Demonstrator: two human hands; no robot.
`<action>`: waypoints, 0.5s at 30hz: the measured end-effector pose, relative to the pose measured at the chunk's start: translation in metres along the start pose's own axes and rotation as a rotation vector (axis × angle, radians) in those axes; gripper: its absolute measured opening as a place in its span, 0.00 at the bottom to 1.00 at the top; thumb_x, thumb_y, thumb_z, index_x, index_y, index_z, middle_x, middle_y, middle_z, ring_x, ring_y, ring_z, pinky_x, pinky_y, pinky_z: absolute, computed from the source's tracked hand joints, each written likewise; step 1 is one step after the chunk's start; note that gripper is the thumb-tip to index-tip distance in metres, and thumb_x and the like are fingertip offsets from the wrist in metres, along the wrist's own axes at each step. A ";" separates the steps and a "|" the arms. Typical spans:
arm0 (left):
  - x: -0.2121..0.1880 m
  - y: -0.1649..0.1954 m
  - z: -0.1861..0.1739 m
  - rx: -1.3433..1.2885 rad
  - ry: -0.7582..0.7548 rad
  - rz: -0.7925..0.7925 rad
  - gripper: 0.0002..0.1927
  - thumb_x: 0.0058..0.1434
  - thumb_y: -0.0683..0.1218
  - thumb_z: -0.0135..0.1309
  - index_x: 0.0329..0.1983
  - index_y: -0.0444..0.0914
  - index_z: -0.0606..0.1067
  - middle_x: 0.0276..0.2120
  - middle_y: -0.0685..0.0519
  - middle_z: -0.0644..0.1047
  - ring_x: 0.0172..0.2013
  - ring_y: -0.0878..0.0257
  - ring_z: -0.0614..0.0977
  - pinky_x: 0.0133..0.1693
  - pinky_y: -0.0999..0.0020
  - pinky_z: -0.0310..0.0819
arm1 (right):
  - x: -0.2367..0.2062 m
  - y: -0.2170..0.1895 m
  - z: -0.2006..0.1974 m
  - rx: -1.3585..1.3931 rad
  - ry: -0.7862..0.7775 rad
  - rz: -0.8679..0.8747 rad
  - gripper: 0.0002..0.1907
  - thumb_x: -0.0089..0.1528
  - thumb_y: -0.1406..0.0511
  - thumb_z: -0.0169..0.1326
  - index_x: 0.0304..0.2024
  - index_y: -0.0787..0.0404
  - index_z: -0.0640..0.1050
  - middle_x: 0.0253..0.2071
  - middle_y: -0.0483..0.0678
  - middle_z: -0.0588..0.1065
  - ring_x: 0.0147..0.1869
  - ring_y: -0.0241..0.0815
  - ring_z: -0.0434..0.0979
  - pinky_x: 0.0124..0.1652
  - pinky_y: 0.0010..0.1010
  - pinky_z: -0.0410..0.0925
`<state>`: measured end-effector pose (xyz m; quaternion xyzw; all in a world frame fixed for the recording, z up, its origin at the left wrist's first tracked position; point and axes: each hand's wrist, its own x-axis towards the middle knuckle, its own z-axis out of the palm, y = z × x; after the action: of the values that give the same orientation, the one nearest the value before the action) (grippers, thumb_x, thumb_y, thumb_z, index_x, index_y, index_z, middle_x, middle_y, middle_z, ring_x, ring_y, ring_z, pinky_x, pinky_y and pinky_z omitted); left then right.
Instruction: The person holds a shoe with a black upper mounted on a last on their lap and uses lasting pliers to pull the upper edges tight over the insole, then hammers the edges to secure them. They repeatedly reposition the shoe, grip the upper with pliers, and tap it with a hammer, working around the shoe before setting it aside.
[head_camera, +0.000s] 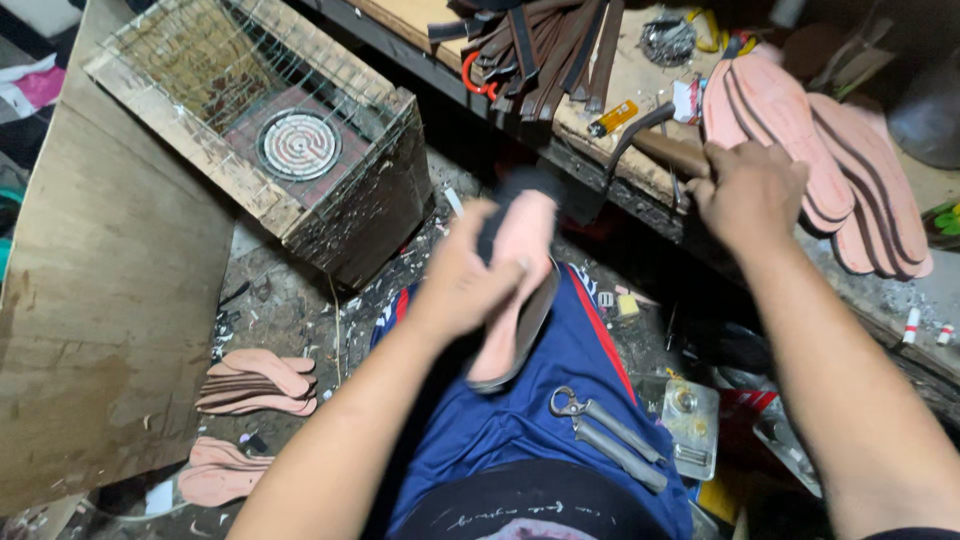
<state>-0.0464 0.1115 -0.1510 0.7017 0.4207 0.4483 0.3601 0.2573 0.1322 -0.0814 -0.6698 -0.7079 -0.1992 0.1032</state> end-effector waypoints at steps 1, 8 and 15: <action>-0.005 -0.001 -0.009 -0.148 0.066 -0.052 0.32 0.54 0.48 0.63 0.59 0.32 0.68 0.49 0.44 0.78 0.51 0.55 0.81 0.54 0.61 0.75 | -0.003 0.000 0.002 -0.007 0.086 -0.037 0.20 0.58 0.55 0.63 0.51 0.54 0.83 0.46 0.51 0.77 0.54 0.56 0.75 0.48 0.50 0.64; -0.090 -0.013 -0.037 -0.719 0.310 -0.400 0.23 0.58 0.37 0.60 0.58 0.33 0.71 0.50 0.49 0.78 0.50 0.62 0.80 0.56 0.66 0.74 | -0.077 -0.057 0.008 0.613 -0.451 -0.093 0.18 0.57 0.54 0.61 0.41 0.60 0.81 0.43 0.56 0.75 0.49 0.57 0.76 0.49 0.45 0.69; -0.132 -0.020 -0.077 -0.231 0.314 -0.379 0.28 0.57 0.41 0.62 0.60 0.36 0.66 0.49 0.49 0.76 0.51 0.60 0.78 0.55 0.62 0.71 | -0.178 -0.091 -0.017 0.649 -0.962 0.045 0.38 0.48 0.46 0.66 0.53 0.58 0.74 0.47 0.54 0.76 0.51 0.55 0.78 0.49 0.41 0.71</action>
<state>-0.1561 0.0086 -0.1856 0.4867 0.5413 0.5214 0.4453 0.1793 -0.0383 -0.1532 -0.6340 -0.6855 0.3571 -0.0261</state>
